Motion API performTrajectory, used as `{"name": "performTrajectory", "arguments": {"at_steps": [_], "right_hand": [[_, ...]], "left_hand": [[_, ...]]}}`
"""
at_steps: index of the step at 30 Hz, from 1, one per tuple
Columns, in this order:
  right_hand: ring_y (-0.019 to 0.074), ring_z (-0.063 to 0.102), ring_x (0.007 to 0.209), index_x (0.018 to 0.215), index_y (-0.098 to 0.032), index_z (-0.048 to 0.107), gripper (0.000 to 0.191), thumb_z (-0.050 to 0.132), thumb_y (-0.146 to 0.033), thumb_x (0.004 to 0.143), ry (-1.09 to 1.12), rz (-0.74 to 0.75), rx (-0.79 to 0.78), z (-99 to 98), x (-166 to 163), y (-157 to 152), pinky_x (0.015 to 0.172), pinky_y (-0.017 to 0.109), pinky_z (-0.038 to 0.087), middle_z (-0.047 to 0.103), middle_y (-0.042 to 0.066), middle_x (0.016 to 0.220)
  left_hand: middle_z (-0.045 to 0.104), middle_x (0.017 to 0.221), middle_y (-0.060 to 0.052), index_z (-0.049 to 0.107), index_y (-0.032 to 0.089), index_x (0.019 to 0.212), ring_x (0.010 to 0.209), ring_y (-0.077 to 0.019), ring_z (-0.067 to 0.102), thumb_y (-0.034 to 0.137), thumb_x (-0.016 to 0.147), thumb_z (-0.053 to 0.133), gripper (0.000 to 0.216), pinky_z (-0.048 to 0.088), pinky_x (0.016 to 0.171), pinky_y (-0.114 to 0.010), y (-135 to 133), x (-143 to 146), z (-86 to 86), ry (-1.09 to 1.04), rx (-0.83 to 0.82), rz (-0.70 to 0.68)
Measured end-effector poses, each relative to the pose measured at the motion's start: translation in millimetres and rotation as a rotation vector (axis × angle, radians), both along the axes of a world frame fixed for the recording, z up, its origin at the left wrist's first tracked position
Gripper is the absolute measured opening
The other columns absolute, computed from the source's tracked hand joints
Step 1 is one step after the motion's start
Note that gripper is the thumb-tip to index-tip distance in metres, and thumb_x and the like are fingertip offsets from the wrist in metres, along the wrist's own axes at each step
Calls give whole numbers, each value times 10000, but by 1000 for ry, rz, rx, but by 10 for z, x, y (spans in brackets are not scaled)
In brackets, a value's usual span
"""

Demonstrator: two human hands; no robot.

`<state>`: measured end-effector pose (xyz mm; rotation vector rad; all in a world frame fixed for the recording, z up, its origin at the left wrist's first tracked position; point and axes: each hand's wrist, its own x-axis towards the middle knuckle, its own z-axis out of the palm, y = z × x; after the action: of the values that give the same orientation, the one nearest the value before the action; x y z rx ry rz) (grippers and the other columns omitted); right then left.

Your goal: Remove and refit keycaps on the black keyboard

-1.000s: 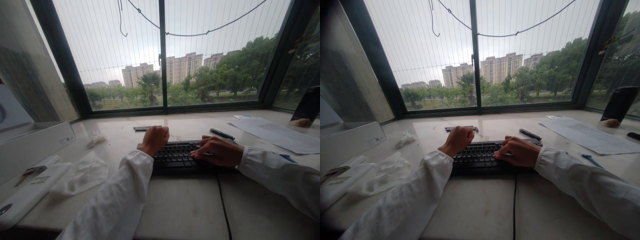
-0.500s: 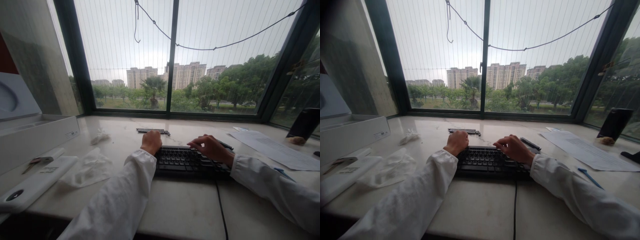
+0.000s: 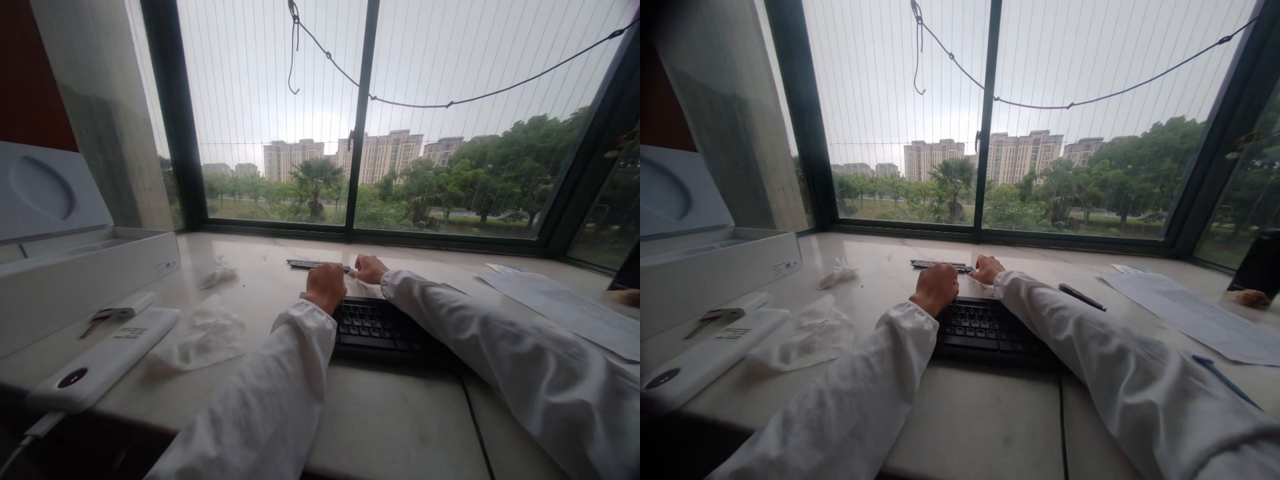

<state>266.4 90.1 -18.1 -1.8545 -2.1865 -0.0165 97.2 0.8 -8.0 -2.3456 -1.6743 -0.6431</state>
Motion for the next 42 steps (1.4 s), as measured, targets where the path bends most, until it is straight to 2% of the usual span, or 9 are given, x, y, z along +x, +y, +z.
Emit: {"name": "performTrajectory", "arguments": {"at_steps": [4,8,13,15,21,25,32,38,42], "right_hand": [[224,593,885,908,-121,633,270,628,-321,727,-12,-17,2,-43,-70,31,686,270,384,671,141,935],[210,594,875,912,-133,634,247,624,-288,720,11,1,13,53,21,-106,693,264,396,676,123,918],[158,608,789,1007,-172,622,315,600,-357,753,71,91,-24,255,446,-641,678,248,437,686,61,912],[163,609,785,1024,-181,640,338,587,-391,765,156,209,-78,309,627,-929,687,264,448,688,61,906],[144,575,670,979,-162,677,447,532,-538,785,240,294,-161,244,868,-1520,595,255,417,674,36,766],[159,602,735,927,-166,696,458,575,-570,747,285,355,-216,170,895,-1586,655,260,432,697,37,812],[162,610,710,868,-200,743,426,624,-570,693,251,323,-237,202,919,-1615,638,251,433,716,22,767],[157,613,691,842,-204,752,398,647,-552,681,238,296,-215,202,886,-1638,606,234,424,720,13,739],[149,616,674,787,-240,756,291,673,-500,686,147,288,-146,259,823,-1679,616,233,421,713,-4,693]], "left_hand": [[670,892,-140,674,153,964,875,-254,643,196,802,463,270,499,761,-350,-10,5,7,-9,-12,-3],[668,879,-144,673,143,961,862,-258,645,199,797,475,263,500,750,-348,-22,4,10,-7,-11,-17],[673,865,-145,679,148,931,844,-260,648,192,803,465,253,496,736,-360,-63,50,26,4,-4,-61],[675,854,-145,684,152,901,838,-262,649,184,799,464,245,492,725,-364,-100,85,40,19,-4,-103],[671,773,-134,690,162,797,762,-260,647,207,807,441,254,472,671,-355,-252,207,63,70,50,-275],[661,727,-114,688,168,765,728,-241,639,231,815,445,256,452,660,-332,-314,254,55,87,64,-338],[628,652,-92,672,169,709,663,-227,616,292,832,443,287,411,624,-312,-291,278,22,79,70,-354],[611,621,-75,664,178,683,619,-196,588,310,839,432,309,385,607,-289,-281,288,-9,91,75,-381],[611,621,-70,660,182,683,603,-192,580,318,834,436,302,368,585,-281,-278,285,-10,98,98,-370]]}}
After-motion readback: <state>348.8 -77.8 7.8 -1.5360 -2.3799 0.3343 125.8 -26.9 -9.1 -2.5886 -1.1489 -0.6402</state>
